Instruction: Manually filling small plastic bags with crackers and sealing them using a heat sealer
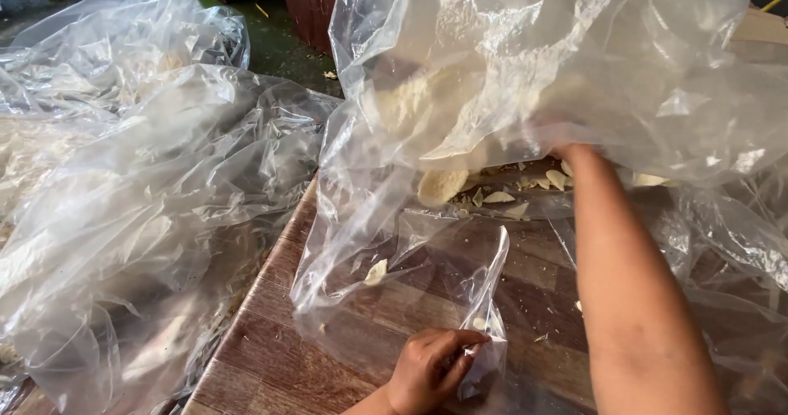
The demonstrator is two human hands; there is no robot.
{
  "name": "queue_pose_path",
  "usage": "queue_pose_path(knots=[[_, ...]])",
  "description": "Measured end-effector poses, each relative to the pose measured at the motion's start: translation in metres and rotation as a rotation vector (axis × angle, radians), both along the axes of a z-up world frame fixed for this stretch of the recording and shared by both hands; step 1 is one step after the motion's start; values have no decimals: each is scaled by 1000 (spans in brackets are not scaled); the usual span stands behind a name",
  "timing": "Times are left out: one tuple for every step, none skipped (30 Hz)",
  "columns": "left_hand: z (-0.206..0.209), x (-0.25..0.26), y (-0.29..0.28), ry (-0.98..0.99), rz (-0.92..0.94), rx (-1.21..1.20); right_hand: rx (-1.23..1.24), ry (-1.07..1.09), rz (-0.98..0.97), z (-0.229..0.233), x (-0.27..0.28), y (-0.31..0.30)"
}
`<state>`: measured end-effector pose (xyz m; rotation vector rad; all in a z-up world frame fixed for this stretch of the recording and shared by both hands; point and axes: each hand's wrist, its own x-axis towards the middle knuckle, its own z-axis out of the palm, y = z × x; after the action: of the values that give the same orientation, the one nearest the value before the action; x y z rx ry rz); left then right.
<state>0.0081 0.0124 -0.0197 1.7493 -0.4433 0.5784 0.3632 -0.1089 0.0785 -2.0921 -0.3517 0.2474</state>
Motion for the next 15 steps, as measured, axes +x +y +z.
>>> queue_pose_path(knots=[[1, 0, 0, -2, 3, 5, 2, 13, 23, 0, -3, 2], [1, 0, -1, -8, 5, 8, 2, 23, 45, 2, -5, 2], [0, 1, -1, -8, 8, 7, 2, 33, 67, 3, -9, 2], [-2, 2, -1, -8, -11, -1, 4, 43, 88, 4, -13, 2], [-3, 2, -2, -8, -29, -8, 5, 54, 109, 5, -17, 2], [-3, 2, -2, -8, -28, -8, 7, 65, 130, 1, -21, -1], [-3, 2, -2, -11, -12, 3, 9, 76, 150, -2, -26, -4], [-3, 2, -2, -14, 2, 15, 12, 87, 169, -6, -30, -8], [-3, 1, -2, -14, 0, 17, 16, 98, 188, -6, -32, -8], [-2, 0, -2, 1, -2, 22, 18, 106, 208, -4, -34, -9], [-2, -1, -1, 17, -4, 27, 20, 115, 229, -3, -36, -8], [-2, 0, -2, 15, 0, 26, 20, 124, 252, -3, -25, -6], [-2, 0, -2, 19, -1, 30, 20, 134, 276, -3, -15, -2], [-3, -2, -1, 26, -3, 35, 21, 146, 299, -2, -6, 1], [-2, -2, 0, 27, 0, 35, 23, 157, 321, -3, -4, 5]])
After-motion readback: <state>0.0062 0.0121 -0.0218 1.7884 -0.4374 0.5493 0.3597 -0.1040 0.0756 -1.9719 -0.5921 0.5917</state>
